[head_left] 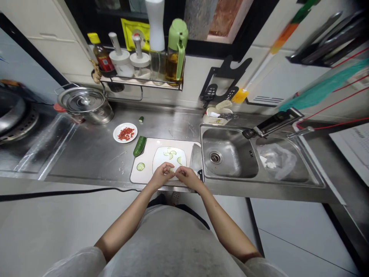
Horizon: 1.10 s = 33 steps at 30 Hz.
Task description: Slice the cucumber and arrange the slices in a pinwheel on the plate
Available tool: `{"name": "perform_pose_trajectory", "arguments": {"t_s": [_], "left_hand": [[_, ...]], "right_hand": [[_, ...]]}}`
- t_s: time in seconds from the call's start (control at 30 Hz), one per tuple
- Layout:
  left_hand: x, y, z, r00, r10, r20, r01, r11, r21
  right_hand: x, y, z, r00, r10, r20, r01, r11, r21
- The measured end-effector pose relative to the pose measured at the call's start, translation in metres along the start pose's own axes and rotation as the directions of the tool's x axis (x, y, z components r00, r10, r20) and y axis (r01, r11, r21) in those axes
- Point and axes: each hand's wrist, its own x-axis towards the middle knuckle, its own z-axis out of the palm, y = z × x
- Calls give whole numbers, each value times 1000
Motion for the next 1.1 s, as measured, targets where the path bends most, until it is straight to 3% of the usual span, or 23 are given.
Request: {"name": "perform_pose_trajectory", "arguments": {"t_s": [0.3, 0.57, 0.8, 0.97, 1.1], "left_hand": [[3, -8, 2, 1000, -4, -9, 4, 1000, 11], [26, -14, 6, 990, 6, -142, 24, 977, 212], [57, -11, 20, 979, -6, -202, 135, 762, 633], [66, -9, 25, 981, -43, -192, 177, 617, 767], [67, -8, 27, 981, -52, -189, 185, 563, 805]], "right_hand": [[0, 11, -1, 999, 35, 12, -35, 999, -9], [21, 19, -18, 988, 6, -152, -44, 968, -246], [44, 18, -33, 980, 50, -194, -147, 837, -528], [53, 15, -32, 977, 119, -179, -209, 722, -659], [57, 14, -29, 969, 155, -191, -246, 630, -737]]}}
